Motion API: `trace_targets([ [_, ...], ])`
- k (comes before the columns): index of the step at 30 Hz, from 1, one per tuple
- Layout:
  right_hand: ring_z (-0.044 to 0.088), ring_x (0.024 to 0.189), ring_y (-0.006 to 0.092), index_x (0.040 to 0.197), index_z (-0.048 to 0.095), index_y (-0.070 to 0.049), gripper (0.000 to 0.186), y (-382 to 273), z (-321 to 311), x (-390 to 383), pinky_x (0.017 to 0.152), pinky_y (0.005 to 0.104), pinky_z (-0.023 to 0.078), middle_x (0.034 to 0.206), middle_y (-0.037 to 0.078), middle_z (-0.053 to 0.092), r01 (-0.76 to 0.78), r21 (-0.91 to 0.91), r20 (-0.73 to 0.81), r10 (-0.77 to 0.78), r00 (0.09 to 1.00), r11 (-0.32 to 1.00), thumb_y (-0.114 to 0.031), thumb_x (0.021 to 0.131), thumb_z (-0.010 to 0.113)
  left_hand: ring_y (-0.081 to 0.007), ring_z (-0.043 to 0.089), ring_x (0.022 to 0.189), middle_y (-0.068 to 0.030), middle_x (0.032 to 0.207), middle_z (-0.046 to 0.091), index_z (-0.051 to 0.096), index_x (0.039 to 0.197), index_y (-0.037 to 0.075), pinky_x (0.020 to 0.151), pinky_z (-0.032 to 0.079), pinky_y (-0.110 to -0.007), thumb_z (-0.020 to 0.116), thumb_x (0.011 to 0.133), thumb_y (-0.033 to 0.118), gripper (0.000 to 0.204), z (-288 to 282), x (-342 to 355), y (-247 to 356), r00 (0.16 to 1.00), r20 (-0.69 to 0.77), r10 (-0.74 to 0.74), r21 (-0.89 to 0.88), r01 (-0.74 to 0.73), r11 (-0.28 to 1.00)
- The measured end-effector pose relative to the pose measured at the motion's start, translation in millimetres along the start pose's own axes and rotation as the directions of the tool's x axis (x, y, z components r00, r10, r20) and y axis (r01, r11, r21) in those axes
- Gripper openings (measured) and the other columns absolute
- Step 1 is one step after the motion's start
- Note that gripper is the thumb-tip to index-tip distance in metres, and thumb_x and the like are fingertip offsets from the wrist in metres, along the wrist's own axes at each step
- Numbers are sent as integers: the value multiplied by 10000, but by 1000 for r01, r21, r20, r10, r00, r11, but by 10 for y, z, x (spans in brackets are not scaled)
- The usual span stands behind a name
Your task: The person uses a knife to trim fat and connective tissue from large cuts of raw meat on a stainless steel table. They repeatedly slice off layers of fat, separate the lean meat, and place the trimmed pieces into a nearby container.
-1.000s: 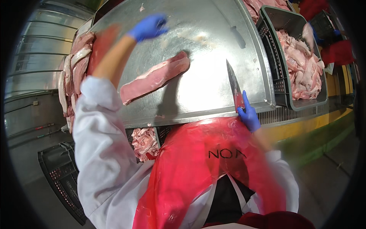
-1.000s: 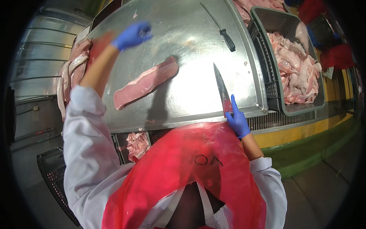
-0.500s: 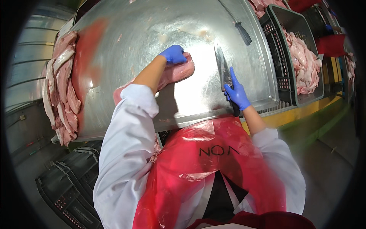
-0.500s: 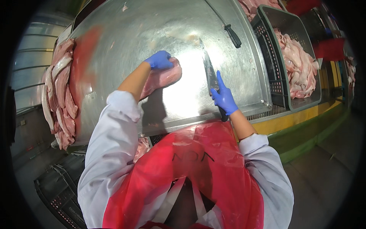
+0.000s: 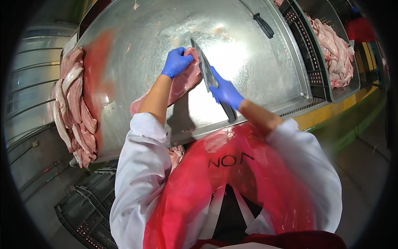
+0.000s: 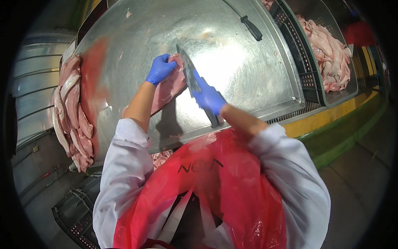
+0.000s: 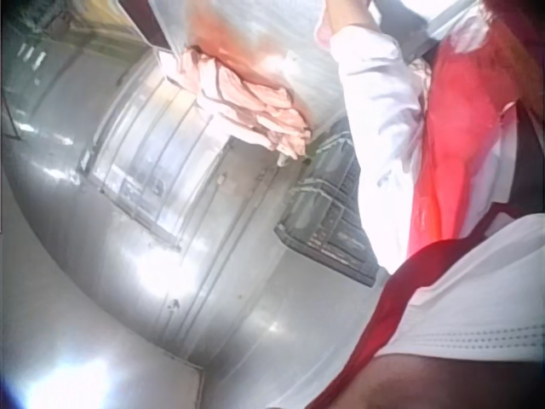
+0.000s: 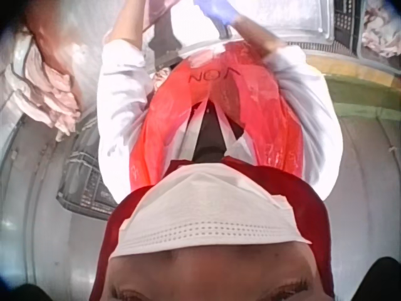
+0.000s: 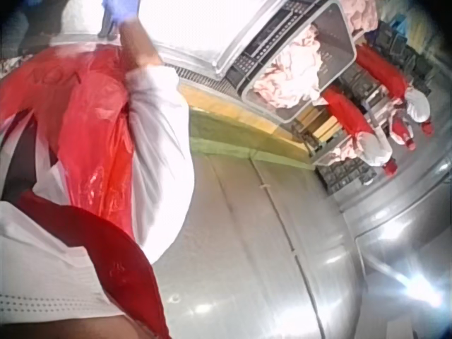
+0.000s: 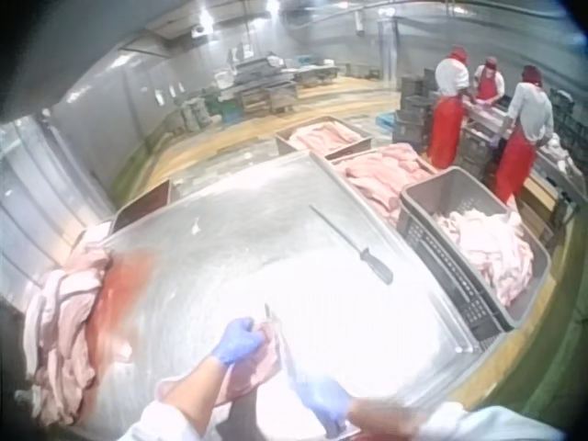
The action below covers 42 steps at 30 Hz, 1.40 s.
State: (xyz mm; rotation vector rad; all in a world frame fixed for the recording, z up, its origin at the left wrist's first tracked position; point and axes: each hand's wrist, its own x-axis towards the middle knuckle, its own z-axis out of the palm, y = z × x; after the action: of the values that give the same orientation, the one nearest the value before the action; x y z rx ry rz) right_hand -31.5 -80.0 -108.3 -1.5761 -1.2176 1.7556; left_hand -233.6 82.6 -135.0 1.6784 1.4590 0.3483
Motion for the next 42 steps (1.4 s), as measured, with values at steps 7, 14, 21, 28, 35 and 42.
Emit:
trace_targets([
  [7, 614, 642, 164, 1633, 133, -239, 783, -13, -82, 829, 613, 320, 544, 882, 138, 671, 124, 212, -104, -104, 989, 969, -178, 980, 560, -319, 680, 714, -189, 779, 693, 677, 857, 0, 697, 531, -379, 709, 761, 307, 323, 57, 40, 348, 977, 13, 215, 184, -213, 959],
  [14, 631, 695, 178, 1639, 84, -194, 804, -15, 207, -28, 611, 349, 559, 1200, 186, 599, 69, 100, 50, -74, 996, 993, -104, 983, 542, -203, 689, 788, -152, 854, 722, 712, 971, 4, 758, 546, -343, 698, 783, 284, 338, -46, 105, 253, 982, 28, 188, 8, -188, 982],
  [21, 627, 619, 164, 1639, 73, -233, 850, 195, 608, 355, 614, 332, 555, 838, 109, 639, 132, 123, 30, -137, 990, 984, -82, 947, 542, -168, 655, 768, -99, 825, 707, 713, 951, -15, 750, 544, -324, 685, 801, 235, 293, -288, 226, 298, 991, 45, 126, -30, -125, 992],
  [28, 672, 710, 271, 1628, 76, -118, 824, -85, 651, 1139, 656, 402, 567, 1360, 287, 548, 126, 59, 88, -131, 988, 990, -92, 939, 528, -128, 622, 757, -59, 814, 677, 690, 934, -14, 730, 520, -308, 650, 845, 239, 272, -406, 151, 444, 985, 104, 137, -113, -125, 986],
  [35, 693, 721, 263, 1632, 25, -165, 850, 2, 914, 627, 644, 393, 572, 1275, 271, 618, 236, -12, 31, -236, 971, 972, -161, 950, 532, -91, 617, 808, -23, 904, 670, 680, 1026, -1, 757, 507, -258, 641, 889, 203, 249, -557, 42, 348, 983, 137, 126, -329, -74, 941],
  [42, 679, 635, 274, 1631, 5, -208, 857, 427, 1253, 315, 680, 411, 582, 932, 219, 678, 292, -67, 105, -284, 953, 954, -196, 952, 527, -97, 573, 617, -26, 708, 653, 734, 876, 28, 545, 441, -260, 600, 880, 158, 187, -692, -161, 454, 987, -49, 154, -571, -154, 806],
])
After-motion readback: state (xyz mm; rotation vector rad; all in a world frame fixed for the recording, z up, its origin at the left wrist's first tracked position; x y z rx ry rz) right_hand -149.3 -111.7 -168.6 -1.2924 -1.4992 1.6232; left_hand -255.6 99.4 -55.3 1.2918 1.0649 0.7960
